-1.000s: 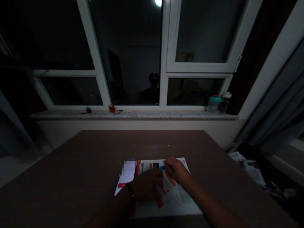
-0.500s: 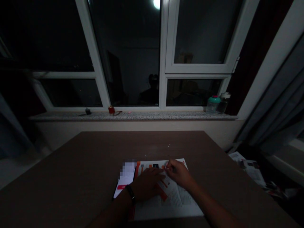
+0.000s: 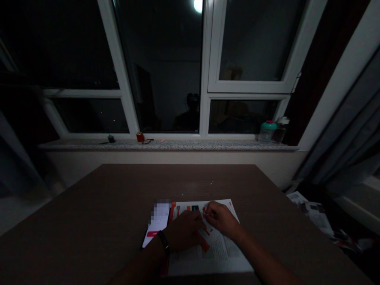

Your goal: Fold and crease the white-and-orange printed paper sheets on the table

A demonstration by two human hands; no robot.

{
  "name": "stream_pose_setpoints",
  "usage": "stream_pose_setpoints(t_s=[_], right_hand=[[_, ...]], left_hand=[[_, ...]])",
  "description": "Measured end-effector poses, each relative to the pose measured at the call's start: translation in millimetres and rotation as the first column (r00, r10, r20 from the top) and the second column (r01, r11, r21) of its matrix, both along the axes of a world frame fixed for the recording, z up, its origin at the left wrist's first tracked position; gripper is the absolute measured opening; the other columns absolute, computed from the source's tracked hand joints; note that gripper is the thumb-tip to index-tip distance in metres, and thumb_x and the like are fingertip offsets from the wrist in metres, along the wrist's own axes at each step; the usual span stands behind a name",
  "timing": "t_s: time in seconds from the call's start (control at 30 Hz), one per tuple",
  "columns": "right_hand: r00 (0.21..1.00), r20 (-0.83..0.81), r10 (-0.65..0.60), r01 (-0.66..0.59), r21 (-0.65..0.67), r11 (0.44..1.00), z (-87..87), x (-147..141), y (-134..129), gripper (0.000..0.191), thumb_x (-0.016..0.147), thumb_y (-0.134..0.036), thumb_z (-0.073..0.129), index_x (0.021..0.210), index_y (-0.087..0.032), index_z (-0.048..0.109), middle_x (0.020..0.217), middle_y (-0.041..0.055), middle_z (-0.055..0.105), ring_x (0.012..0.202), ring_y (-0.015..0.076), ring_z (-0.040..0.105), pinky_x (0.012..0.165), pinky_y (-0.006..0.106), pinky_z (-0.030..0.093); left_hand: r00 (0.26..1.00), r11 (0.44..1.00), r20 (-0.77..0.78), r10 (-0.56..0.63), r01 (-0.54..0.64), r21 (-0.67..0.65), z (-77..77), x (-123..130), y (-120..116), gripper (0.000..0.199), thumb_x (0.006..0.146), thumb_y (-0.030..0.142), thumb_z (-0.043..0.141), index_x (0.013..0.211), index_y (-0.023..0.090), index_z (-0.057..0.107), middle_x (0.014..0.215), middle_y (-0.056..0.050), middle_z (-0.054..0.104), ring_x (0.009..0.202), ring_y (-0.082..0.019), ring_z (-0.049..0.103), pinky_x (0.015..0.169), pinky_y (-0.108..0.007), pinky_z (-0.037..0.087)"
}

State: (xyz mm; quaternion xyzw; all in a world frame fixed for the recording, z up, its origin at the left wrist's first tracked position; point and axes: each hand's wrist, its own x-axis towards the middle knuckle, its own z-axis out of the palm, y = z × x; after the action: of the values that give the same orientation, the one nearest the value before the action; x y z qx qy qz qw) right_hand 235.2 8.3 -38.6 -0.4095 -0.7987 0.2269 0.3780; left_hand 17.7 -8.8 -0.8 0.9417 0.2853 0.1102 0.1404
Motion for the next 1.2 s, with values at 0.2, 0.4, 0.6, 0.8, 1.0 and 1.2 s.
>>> stream_pose_setpoints(t_s=[0.2, 0.4, 0.6, 0.8, 1.0, 1.2], right_hand=[[0.999, 0.016, 0.041, -0.041, -0.007, 0.999, 0.6, -1.6, -1.7, 0.014, 0.075, -0.006, 0.057, 0.074, -0.020, 0.053, 0.075, -0.0021, 0.059, 0.065, 0.0119, 0.053, 0.061, 0.020, 0.038], [0.996, 0.000, 0.092, -0.092, -0.091, 0.992, 0.3, -1.5, -4.8, 0.017, 0.069, -0.003, 0.058, 0.069, -0.019, 0.053, 0.064, -0.0061, 0.053, 0.058, 0.0092, 0.049, 0.054, 0.018, 0.033], [0.990, 0.013, 0.141, -0.138, -0.153, 0.979, 3.3, -0.5, -11.7, 0.015, 0.070, -0.008, 0.063, 0.065, -0.018, 0.054, 0.063, -0.0057, 0.054, 0.056, 0.0088, 0.048, 0.052, 0.018, 0.032], [0.977, 0.028, 0.210, -0.203, -0.146, 0.968, 10.2, -1.2, -19.3, 0.011, 0.073, -0.014, 0.064, 0.066, -0.019, 0.057, 0.069, -0.0032, 0.061, 0.058, 0.0100, 0.052, 0.055, 0.019, 0.037], [0.949, 0.043, 0.314, -0.304, -0.151, 0.940, 11.7, -1.3, -21.5, 0.008, 0.071, -0.013, 0.065, 0.066, -0.018, 0.061, 0.067, -0.0034, 0.060, 0.059, 0.0099, 0.054, 0.055, 0.019, 0.038], [0.930, 0.038, 0.366, -0.355, -0.167, 0.920, 8.9, -0.4, -21.9, 0.007, 0.071, -0.017, 0.069, 0.067, -0.018, 0.063, 0.070, -0.0028, 0.063, 0.060, 0.0102, 0.056, 0.055, 0.019, 0.040]], left_hand=[[0.999, 0.999, -0.025, 0.042, -0.042, -0.005, 0.5, 0.8, 0.1, 0.032, 0.076, 0.028, 0.076, 0.096, 0.019, 0.053, 0.106, -0.006, 0.058, 0.096, -0.026, 0.055, 0.081, -0.034, 0.041], [0.998, 0.998, -0.001, 0.062, -0.062, -0.016, 4.6, 0.9, -1.9, 0.024, 0.080, 0.013, 0.062, 0.098, 0.022, 0.050, 0.108, -0.003, 0.057, 0.097, -0.023, 0.055, 0.082, -0.032, 0.040], [0.993, 0.993, -0.027, 0.111, -0.112, -0.040, 6.2, 2.0, -3.1, 0.021, 0.081, 0.008, 0.052, 0.097, 0.022, 0.049, 0.105, -0.002, 0.058, 0.095, -0.022, 0.056, 0.080, -0.031, 0.041], [0.994, 0.994, -0.034, 0.108, -0.108, -0.015, 4.8, 2.7, -3.0, 0.020, 0.085, 0.010, 0.051, 0.102, 0.022, 0.051, 0.106, -0.003, 0.057, 0.096, -0.022, 0.055, 0.082, -0.031, 0.041], [0.996, 0.998, -0.055, 0.066, -0.065, 0.018, 9.7, 4.6, -3.2, 0.015, 0.092, 0.014, 0.050, 0.101, 0.022, 0.058, 0.105, -0.003, 0.056, 0.092, -0.020, 0.056, 0.078, -0.030, 0.042], [0.996, 0.998, -0.055, 0.067, -0.067, -0.004, 13.5, 5.0, -4.5, 0.011, 0.092, 0.018, 0.052, 0.099, 0.021, 0.061, 0.106, -0.005, 0.057, 0.095, -0.022, 0.057, 0.082, -0.032, 0.043]])
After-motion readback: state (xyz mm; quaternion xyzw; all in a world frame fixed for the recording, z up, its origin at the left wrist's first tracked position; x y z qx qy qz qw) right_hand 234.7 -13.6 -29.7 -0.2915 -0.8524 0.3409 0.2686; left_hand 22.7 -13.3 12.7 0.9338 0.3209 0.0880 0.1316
